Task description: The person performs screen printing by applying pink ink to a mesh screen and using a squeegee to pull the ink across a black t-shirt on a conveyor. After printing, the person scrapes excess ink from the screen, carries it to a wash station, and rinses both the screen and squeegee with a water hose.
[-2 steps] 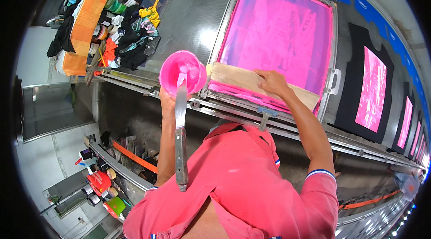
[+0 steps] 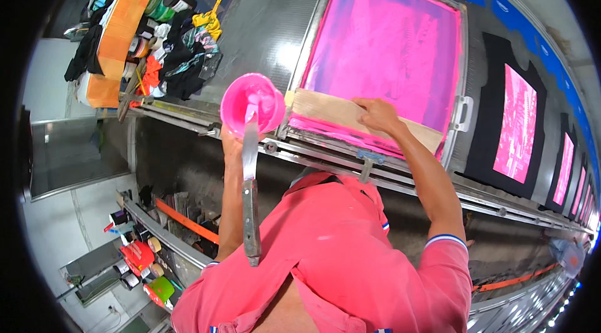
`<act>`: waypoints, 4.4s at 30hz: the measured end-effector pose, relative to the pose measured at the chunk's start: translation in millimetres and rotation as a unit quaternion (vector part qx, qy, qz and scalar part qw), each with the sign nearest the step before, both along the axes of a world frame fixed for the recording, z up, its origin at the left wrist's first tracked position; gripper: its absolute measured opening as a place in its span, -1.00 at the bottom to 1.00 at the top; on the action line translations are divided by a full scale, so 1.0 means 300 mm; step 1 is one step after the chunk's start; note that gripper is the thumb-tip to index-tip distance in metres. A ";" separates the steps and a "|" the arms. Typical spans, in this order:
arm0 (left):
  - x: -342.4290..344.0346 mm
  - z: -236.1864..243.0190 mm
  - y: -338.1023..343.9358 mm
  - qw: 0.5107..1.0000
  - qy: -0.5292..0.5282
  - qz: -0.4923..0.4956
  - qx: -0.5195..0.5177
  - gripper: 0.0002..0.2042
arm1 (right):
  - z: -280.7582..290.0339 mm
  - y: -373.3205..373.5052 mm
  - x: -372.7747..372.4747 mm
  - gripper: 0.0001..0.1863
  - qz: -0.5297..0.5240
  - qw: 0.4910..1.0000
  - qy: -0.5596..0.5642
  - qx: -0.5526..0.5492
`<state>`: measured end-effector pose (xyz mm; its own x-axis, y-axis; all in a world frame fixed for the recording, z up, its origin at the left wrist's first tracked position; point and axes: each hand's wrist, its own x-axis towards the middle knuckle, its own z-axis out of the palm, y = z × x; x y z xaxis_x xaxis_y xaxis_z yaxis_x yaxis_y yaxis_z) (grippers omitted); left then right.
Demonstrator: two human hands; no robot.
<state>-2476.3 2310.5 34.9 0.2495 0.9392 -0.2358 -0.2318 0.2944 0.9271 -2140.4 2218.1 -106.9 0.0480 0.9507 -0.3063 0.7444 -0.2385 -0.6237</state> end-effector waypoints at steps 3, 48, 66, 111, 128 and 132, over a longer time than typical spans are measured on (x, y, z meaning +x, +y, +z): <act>-0.002 0.006 0.004 0.999 -0.025 0.008 -0.021 -0.31 | 0.013 0.039 0.041 -0.33 0.034 0.997 0.051 -0.042; 0.481 0.177 0.010 0.925 -0.242 -0.279 0.093 -0.05 | 0.787 0.008 0.170 -0.74 -0.022 0.814 0.051 0.578; 0.080 0.164 0.098 0.983 -0.180 -0.003 0.023 -0.47 | 0.735 0.140 0.358 -0.57 -0.232 0.892 0.073 0.382; -0.756 -0.136 -0.050 0.846 -0.144 0.505 0.089 -0.32 | 0.004 0.188 -0.120 -0.36 -0.132 0.987 0.065 0.064; -2.121 -0.266 -0.423 0.602 0.018 0.777 0.183 -0.18 | 0.154 0.358 -1.129 -0.46 -0.100 0.977 0.013 0.185; -2.487 -0.358 -0.585 0.551 0.003 0.817 0.170 -0.17 | 0.276 0.395 -1.403 -0.48 -0.092 0.968 -0.003 0.233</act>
